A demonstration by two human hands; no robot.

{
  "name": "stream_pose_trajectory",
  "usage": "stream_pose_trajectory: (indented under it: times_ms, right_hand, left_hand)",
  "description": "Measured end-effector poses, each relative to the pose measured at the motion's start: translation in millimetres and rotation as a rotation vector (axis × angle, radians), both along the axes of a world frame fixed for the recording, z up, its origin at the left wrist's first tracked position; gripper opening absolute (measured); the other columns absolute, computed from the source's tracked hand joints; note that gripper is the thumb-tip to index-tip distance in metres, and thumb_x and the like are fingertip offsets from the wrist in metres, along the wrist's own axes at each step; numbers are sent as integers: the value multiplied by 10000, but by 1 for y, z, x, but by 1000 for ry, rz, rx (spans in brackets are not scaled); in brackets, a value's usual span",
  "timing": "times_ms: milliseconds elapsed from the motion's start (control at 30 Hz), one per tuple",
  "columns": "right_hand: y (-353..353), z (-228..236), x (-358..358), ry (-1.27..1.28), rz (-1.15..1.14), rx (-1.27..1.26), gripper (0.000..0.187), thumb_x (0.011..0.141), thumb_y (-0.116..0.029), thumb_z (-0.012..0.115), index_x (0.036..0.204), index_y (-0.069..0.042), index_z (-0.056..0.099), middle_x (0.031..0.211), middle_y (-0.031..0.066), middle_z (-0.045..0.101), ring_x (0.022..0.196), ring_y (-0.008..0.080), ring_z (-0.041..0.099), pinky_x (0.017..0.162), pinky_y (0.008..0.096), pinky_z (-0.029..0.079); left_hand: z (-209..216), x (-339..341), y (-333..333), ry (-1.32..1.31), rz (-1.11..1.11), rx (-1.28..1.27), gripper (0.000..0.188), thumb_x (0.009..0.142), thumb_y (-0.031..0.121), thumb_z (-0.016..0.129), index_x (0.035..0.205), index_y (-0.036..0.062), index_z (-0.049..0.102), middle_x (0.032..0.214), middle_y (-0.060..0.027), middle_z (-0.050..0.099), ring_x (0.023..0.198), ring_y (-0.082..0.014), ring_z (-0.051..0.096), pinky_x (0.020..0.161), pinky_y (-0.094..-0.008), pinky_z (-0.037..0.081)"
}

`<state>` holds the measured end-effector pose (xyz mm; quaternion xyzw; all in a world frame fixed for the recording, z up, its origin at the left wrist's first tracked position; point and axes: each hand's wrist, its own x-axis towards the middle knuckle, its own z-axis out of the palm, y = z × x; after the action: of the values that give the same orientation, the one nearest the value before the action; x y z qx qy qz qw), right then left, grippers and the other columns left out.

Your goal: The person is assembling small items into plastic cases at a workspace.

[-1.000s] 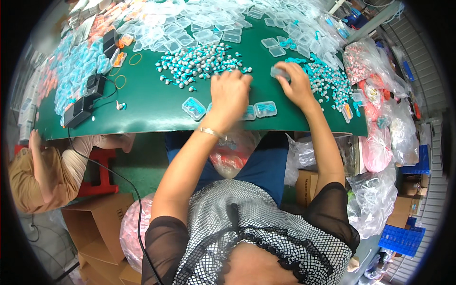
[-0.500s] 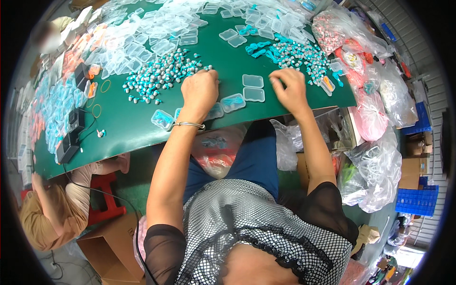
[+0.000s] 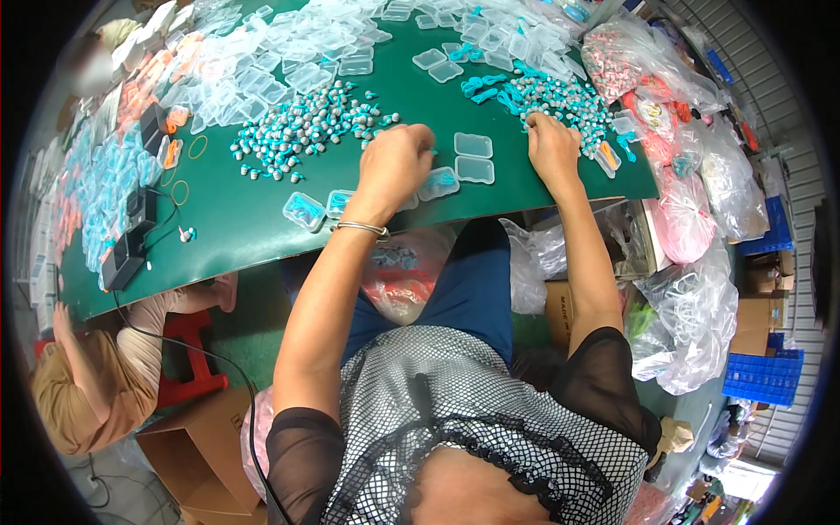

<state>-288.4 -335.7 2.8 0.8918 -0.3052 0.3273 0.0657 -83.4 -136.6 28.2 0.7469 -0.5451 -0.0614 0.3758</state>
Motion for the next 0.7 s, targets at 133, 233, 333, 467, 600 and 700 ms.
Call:
stream_pose_trajectory:
  times_ms: [133,233,333,467,600,700]
  right_hand:
    - [4,12,0,60,-22,-25,100,786,-123,696,834,-111,609,782,61,651,783,247,644,721,438,402]
    - [4,14,-3,35,11,76,88,770,-117,704,824,-100,637,780,68,669,741,250,653,687,419,447]
    - [37,24,1,-204,113,414,101,759,-102,702,853,-95,667,783,69,685,700,242,658,651,389,480]
    - [82,17,5,-190,319,348,103,759,-122,731,847,-116,676,783,3,684,748,206,647,761,369,439]
    - [92,7,12,-180,253,309,107,751,-151,756,820,-147,674,806,-32,667,858,189,614,886,391,343]
    - [89,9,13,-126,253,237,111,745,-159,763,811,-148,675,813,-34,660,884,191,600,901,417,336]
  left_hand:
    - [10,-19,-6,96,-98,3,162,765,138,716,917,82,710,838,-105,706,756,-293,676,678,-404,528]
    - [10,-29,-11,49,-123,25,153,768,144,721,907,82,708,853,-102,701,779,-302,672,685,-411,524]
    - [10,-35,-14,20,-139,64,141,758,148,727,887,92,714,852,-106,671,813,-322,661,708,-435,515]
    - [4,-40,-16,-66,-107,35,124,749,151,730,858,93,722,841,-109,660,829,-330,655,721,-444,509]
    - [-2,-43,-23,-118,-56,54,90,731,159,725,802,103,729,850,-108,653,868,-313,648,735,-437,477]
    - [-3,-45,-24,-132,-34,69,83,725,176,715,779,116,733,860,-102,653,892,-293,644,745,-428,455]
